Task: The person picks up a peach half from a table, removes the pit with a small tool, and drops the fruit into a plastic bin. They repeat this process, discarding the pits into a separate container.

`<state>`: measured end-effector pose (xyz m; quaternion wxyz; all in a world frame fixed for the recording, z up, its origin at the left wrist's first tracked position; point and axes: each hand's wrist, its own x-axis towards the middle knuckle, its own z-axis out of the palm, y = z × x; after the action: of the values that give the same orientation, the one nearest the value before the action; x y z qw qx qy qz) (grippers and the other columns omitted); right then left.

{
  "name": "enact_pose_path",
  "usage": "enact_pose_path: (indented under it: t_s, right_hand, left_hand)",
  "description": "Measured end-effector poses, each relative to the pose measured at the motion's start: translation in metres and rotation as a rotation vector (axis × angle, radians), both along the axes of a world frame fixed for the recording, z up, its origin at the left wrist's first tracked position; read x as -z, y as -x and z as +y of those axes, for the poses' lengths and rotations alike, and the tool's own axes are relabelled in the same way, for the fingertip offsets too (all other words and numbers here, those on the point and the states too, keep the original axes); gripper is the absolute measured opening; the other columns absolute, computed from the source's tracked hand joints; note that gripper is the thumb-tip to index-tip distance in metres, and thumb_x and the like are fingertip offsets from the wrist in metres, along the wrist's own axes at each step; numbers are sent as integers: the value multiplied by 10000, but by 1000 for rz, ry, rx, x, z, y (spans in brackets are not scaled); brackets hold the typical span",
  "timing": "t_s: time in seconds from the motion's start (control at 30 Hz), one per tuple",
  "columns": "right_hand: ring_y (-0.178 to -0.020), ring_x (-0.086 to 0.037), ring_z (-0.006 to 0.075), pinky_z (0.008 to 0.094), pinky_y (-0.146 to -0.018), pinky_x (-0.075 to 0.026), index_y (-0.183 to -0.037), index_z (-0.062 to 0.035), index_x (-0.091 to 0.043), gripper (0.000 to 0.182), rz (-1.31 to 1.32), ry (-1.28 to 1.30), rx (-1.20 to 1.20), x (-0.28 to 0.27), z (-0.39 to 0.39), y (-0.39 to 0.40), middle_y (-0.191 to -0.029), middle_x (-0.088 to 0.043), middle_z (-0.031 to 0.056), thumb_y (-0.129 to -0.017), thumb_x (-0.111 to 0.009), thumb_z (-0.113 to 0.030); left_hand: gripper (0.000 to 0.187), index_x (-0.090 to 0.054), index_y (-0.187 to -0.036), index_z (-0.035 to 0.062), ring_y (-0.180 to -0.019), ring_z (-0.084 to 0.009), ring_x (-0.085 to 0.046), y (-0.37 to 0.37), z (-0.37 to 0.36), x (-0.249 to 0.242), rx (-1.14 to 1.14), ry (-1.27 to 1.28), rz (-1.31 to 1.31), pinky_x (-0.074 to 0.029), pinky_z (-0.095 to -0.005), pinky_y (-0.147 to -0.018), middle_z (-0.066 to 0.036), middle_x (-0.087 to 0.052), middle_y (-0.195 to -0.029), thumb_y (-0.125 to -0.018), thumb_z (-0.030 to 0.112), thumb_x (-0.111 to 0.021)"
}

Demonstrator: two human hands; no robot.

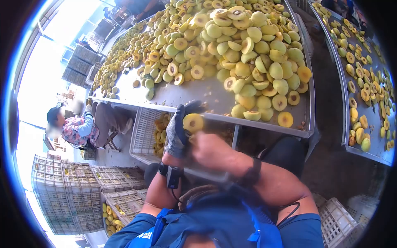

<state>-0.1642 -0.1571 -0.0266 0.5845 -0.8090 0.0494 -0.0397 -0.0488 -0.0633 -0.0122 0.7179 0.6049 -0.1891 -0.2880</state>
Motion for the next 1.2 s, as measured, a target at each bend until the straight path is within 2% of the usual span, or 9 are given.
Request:
enact_pose_path:
  t_s: [0.07,0.17,0.27,0.57,0.6,0.77,0.97,1.07,1.2]
  right_hand:
    - [-935,-657,519,523,-787,-530,-1132,53,-533,292,2,-39,49,-7,-3,4,-915,-680,329,-911,-637,-108]
    - [-906,-662,510,504,-772,-532,-1132,47,-537,286,-13,-61,112,-17,-9,3,-900,-682,309,-921,-640,-114]
    - [-889,-664,504,503,-759,-525,-1108,52,-529,253,-44,-29,132,-10,-11,1,-884,-676,306,-935,-622,-108]
    - [-857,-654,523,529,-706,-516,-1061,48,-497,224,-77,-91,93,0,-4,-6,-841,-666,316,-946,-600,-115]
    - [-859,-655,519,535,-705,-520,-1058,41,-491,218,-23,8,93,0,-5,-6,-856,-668,313,-946,-598,-114]
    - [-849,-667,494,564,-701,-540,-1051,5,-470,193,22,300,154,8,-2,-6,-911,-674,287,-949,-594,-104]
    - [-821,-669,490,567,-699,-548,-1054,-9,-477,198,-94,367,216,18,2,-8,-901,-675,261,-936,-606,-104]
    - [-827,-667,492,570,-704,-546,-1053,-10,-476,200,-91,316,225,19,1,-9,-882,-668,267,-935,-608,-104]
    - [-837,-661,503,574,-704,-536,-1055,2,-471,201,-20,260,148,16,1,-9,-856,-662,294,-948,-600,-109]
  left_hand:
    - [590,-689,-1243,-27,-974,-171,-674,-2,4,-1,-40,-58,13,-535,-292,-875,-113,-727,-1102,-1109,474,-408]
    - [580,-717,-1184,-20,-918,-155,-678,-7,12,7,-124,-85,90,-542,-292,-841,-98,-735,-1028,-1106,472,-421]
    - [582,-727,-1156,-22,-877,-147,-677,-3,11,-4,-113,-90,-59,-546,-294,-817,-87,-735,-1000,-1102,476,-431]
    - [445,-727,-1062,-24,-836,-140,-650,4,8,9,-249,-208,-467,-528,-292,-789,-81,-724,-963,-1110,319,-450]
    - [430,-726,-1058,-26,-838,-141,-647,4,9,10,-255,-217,-499,-526,-293,-792,-80,-722,-961,-1109,299,-450]
    - [385,-725,-1055,-33,-889,-150,-647,5,10,1,-240,-216,-449,-515,-306,-842,-82,-722,-982,-1089,227,-442]
    - [394,-729,-1031,-40,-927,-162,-657,6,10,2,-318,-196,-333,-509,-317,-879,-98,-730,-997,-1087,193,-416]
    - [388,-729,-1024,-35,-925,-162,-656,8,10,-4,-288,-256,-525,-510,-322,-879,-96,-730,-992,-1092,205,-432]
    - [377,-724,-1017,-32,-902,-170,-660,8,10,6,-328,-211,-474,-518,-315,-836,-99,-729,-977,-1095,222,-457]
